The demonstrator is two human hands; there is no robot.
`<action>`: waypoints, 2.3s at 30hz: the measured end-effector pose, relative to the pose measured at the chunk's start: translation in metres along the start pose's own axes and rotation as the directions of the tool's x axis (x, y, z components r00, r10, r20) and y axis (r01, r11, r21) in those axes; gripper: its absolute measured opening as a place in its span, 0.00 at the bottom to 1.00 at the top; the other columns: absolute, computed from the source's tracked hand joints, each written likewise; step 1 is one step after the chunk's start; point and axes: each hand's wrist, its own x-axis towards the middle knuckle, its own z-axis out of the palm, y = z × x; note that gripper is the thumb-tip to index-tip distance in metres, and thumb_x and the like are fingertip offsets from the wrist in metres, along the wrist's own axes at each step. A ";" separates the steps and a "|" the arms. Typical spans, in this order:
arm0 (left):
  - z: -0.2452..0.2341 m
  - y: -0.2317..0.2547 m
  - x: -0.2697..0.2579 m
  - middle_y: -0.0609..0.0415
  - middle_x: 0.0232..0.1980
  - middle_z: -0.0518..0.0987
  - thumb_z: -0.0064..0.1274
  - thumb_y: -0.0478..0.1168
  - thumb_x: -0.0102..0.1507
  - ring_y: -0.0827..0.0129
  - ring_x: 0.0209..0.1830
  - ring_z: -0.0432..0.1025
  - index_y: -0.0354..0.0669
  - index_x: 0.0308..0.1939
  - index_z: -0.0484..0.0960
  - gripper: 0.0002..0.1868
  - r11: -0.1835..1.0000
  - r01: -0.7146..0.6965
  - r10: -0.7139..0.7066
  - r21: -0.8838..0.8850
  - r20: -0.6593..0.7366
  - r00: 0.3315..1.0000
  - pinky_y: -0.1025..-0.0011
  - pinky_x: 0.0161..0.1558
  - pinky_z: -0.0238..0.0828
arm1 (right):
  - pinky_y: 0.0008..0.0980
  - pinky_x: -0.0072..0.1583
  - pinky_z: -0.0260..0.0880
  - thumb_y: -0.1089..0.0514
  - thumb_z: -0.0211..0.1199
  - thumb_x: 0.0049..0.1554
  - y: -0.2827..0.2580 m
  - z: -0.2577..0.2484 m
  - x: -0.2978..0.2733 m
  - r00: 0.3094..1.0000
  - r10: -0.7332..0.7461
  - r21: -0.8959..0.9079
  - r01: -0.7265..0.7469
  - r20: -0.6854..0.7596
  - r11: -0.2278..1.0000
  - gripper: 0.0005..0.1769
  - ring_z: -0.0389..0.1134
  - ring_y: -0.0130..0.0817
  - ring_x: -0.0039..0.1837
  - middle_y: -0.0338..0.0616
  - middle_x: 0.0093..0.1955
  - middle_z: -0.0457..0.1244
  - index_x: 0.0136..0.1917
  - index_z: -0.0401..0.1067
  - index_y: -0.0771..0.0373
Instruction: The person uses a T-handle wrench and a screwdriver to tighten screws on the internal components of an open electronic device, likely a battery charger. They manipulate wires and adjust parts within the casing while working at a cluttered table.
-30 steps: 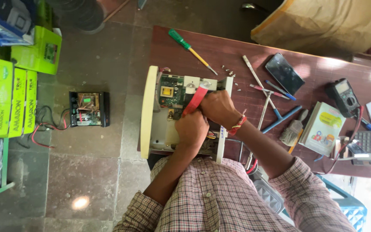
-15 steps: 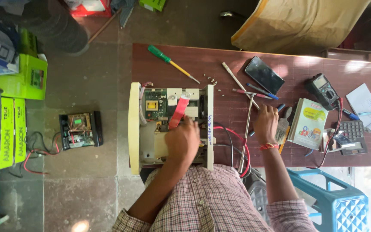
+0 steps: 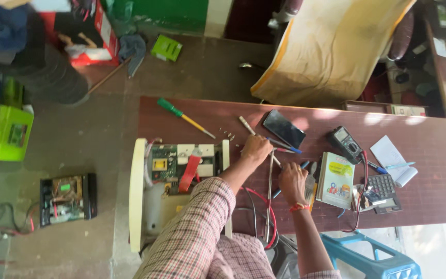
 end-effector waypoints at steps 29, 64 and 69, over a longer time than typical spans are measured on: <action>-0.105 0.004 -0.072 0.47 0.34 0.81 0.57 0.34 0.58 0.62 0.34 0.78 0.40 0.33 0.81 0.01 0.984 -0.067 0.021 -0.164 -0.267 0.963 0.60 0.37 0.77 | 0.37 0.52 0.70 0.59 0.62 0.51 0.173 -0.261 -0.097 0.995 -0.092 0.424 0.067 0.038 0.903 0.25 0.74 0.35 0.50 0.47 0.52 0.72 0.63 0.75 0.62; -0.188 -0.105 -0.258 0.56 0.35 0.86 0.62 0.37 0.60 0.65 0.33 0.78 0.46 0.40 0.89 0.06 0.754 -0.073 -0.295 -0.653 -0.435 0.851 0.63 0.39 0.73 | 0.52 0.73 0.48 0.69 0.67 0.46 -0.235 -0.355 0.112 0.257 -0.964 0.274 0.934 -0.066 0.230 0.15 0.68 0.35 0.58 0.37 0.50 0.71 0.47 0.79 0.59; -0.184 -0.104 -0.260 0.57 0.35 0.86 0.63 0.37 0.61 0.68 0.34 0.78 0.48 0.41 0.89 0.06 0.762 -0.053 -0.313 -0.645 -0.438 0.843 0.65 0.39 0.74 | 0.48 0.69 0.55 0.62 0.68 0.48 -0.242 -0.361 0.101 0.196 -0.968 0.091 0.979 -0.155 0.184 0.13 0.68 0.37 0.64 0.40 0.54 0.71 0.48 0.81 0.56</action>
